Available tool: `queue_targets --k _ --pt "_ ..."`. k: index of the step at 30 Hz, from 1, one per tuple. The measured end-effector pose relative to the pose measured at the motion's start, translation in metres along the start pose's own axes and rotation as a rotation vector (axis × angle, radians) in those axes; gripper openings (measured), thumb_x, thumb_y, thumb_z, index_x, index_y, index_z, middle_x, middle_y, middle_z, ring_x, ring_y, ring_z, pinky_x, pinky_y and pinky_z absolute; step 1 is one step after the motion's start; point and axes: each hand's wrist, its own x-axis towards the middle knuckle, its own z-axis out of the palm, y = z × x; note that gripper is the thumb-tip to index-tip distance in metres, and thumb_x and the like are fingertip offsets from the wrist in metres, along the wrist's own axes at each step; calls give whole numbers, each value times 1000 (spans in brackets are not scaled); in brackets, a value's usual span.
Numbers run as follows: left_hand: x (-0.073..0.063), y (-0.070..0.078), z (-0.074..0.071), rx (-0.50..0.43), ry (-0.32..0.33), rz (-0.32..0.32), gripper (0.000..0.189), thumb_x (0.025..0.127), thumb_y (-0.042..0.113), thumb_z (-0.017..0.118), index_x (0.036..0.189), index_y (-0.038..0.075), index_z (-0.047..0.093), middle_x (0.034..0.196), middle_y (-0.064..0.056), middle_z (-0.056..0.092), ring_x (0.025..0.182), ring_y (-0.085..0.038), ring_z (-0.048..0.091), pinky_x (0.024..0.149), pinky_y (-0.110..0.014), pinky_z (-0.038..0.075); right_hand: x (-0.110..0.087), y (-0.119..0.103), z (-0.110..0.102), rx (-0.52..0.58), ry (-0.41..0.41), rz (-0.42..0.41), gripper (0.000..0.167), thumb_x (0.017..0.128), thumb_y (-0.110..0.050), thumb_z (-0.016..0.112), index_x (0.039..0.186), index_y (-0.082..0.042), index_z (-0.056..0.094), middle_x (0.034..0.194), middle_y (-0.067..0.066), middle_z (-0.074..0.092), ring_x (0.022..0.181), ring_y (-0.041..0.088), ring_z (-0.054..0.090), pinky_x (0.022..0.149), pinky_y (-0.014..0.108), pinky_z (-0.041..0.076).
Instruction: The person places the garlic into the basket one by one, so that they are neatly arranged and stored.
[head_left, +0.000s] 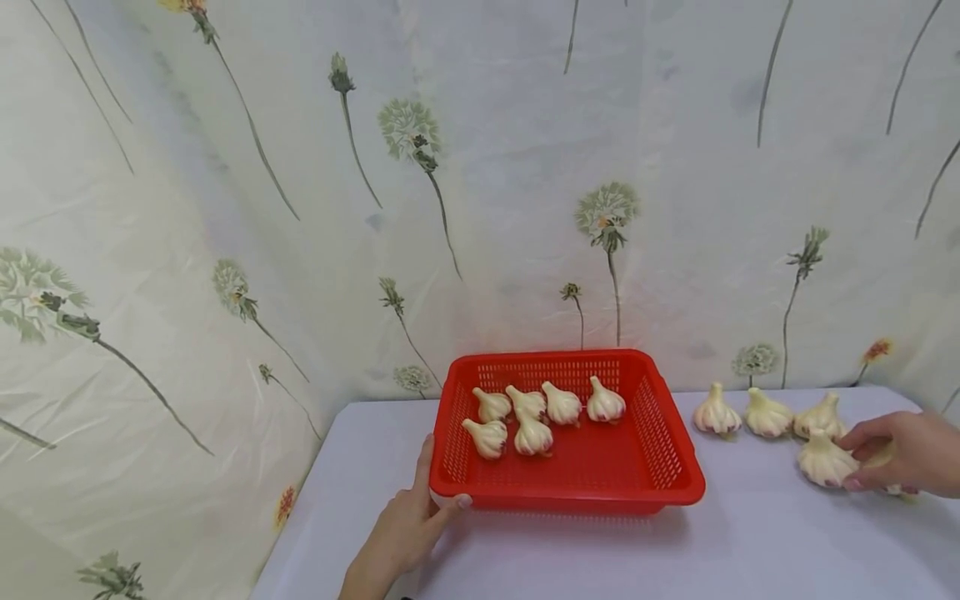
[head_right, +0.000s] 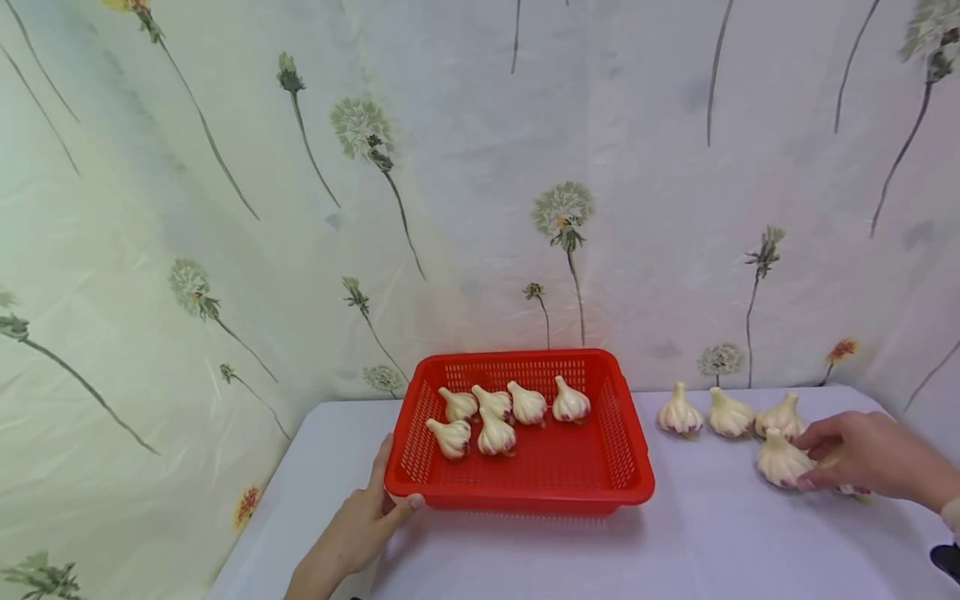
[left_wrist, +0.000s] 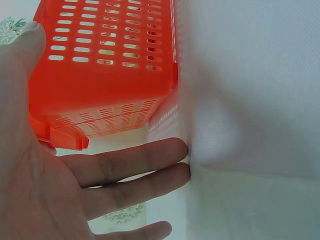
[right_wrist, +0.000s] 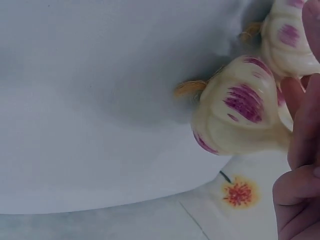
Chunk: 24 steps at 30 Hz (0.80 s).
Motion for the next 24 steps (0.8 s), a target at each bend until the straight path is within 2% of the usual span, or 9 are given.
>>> queue_targets --k 2,5,8,10,13,16,20,22,24 --pt "-1 0 0 -4 -4 -5 113 92 74 62 172 26 -2 77 0 58 66 -15 54 57 -29 48 0 -1 1 -62 45 -32 55 70 -50 96 104 -10 80 96 0 77 74 -1 56 61 30 54" --pt "-1 -1 1 -1 -3 -9 113 92 74 63 172 26 -2 77 -1 58 66 -15 55 57 -30 48 2 -4 3 -160 92 -68 51 67 -55 95 97 -16 79 94 -4 77 80 9 65 72 40 57" --pt "-2 -1 1 9 0 -10 112 93 73 63 172 27 -2 76 -1 58 66 -16 55 57 -30 47 4 -7 4 -191 72 -72 53 67 -58 94 95 -16 77 96 -1 78 89 25 72 82 55 56" --pt "-1 -2 1 23 7 -4 112 93 72 63 172 27 -2 75 -1 57 66 -16 54 57 -31 46 5 -8 7 -174 45 -55 56 67 -60 94 96 -15 76 97 1 79 91 28 72 84 59 55" --pt "-1 -2 0 34 11 -1 111 93 73 63 172 28 -2 75 -1 57 65 -15 54 57 -31 46 7 -7 9 -153 20 -48 57 68 -58 94 98 -13 75 98 3 79 92 28 71 85 62 54" --pt "-1 -2 -1 33 12 2 112 93 73 63 172 27 -3 75 -1 58 66 -15 54 57 -30 46 7 -4 12 -164 31 -65 57 69 -56 94 101 -13 76 97 0 79 93 28 71 86 63 53" --pt "-1 -1 0 33 11 1 112 93 73 63 172 26 -2 76 -1 58 66 -16 54 57 -30 47 6 -3 14 -180 32 -73 64 70 -55 94 109 -8 76 99 1 79 98 36 73 86 64 53" --pt "-1 -1 0 35 11 1 113 93 73 63 172 26 -2 76 -1 58 67 -16 55 57 -30 47 5 -3 14 -169 8 -60 71 71 -56 93 116 -3 74 100 5 79 97 35 73 84 62 55" --pt "-1 -1 1 32 10 1 112 93 73 63 172 26 -2 76 -1 58 68 -16 55 58 -31 48 4 -5 15 -143 -16 -47 79 73 -55 93 124 1 72 102 9 79 90 29 73 78 51 57"
